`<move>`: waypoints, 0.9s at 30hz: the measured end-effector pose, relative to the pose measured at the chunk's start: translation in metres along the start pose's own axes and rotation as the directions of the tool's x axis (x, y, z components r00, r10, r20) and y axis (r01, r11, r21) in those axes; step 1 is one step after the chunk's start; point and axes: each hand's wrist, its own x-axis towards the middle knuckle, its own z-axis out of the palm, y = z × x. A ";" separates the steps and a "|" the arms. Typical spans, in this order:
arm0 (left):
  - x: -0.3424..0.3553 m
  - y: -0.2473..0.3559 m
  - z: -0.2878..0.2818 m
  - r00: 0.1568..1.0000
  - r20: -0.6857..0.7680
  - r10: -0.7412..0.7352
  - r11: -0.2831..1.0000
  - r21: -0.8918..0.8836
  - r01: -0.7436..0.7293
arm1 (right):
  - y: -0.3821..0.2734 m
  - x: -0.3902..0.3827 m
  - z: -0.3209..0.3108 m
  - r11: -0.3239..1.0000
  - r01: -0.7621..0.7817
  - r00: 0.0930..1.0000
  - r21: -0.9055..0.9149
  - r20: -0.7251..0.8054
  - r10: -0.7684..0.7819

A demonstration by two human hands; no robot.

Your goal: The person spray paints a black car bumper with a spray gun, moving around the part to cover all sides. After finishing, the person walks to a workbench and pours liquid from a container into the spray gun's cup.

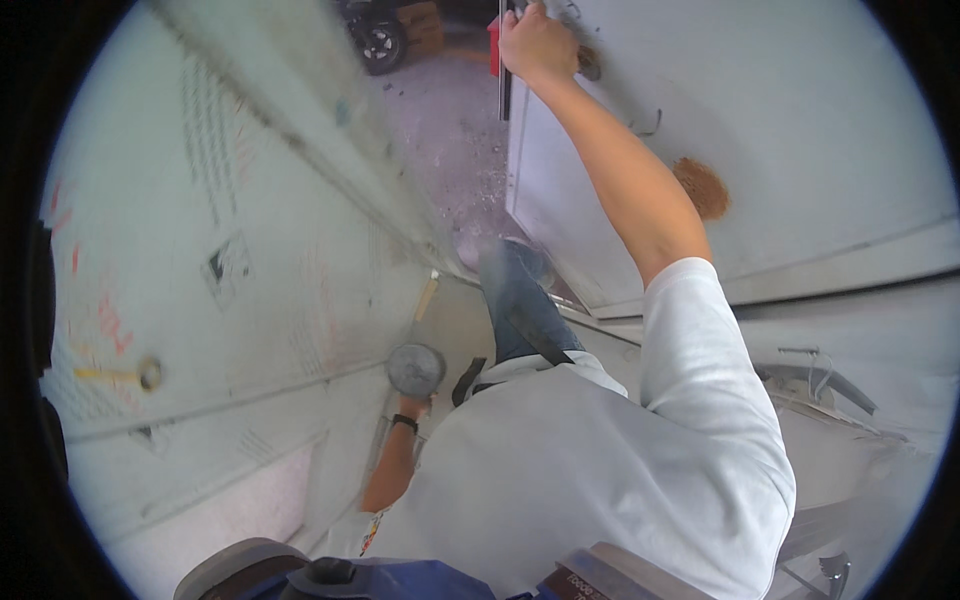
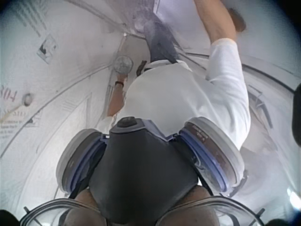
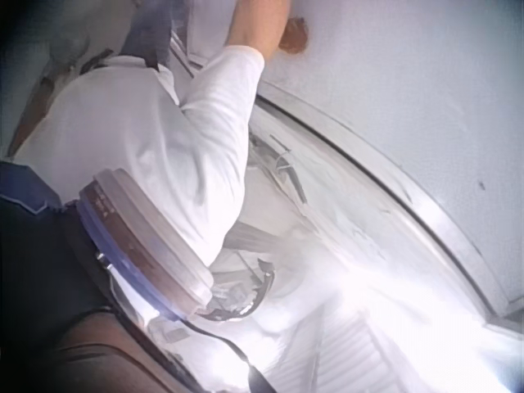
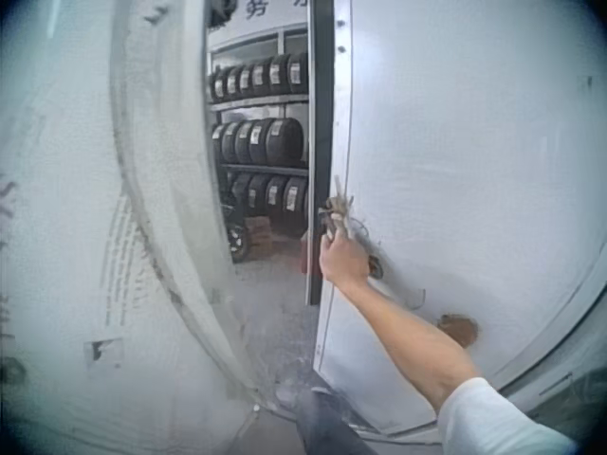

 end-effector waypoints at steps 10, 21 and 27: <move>0.354 0.109 -0.038 0.968 0.244 -0.066 0.904 -0.395 0.162 | 0.200 0.147 0.042 0.803 -0.448 0.873 -0.393 -0.388 0.297; 0.783 0.255 -0.123 0.858 0.435 0.274 0.918 -0.383 -0.099 | 0.433 0.175 0.003 0.308 -0.776 0.617 -0.551 -0.764 0.187; 1.047 0.426 -0.129 0.538 0.487 0.688 0.726 -0.478 -0.495 | 0.496 0.179 0.007 0.280 -0.872 0.471 -0.401 -0.844 0.259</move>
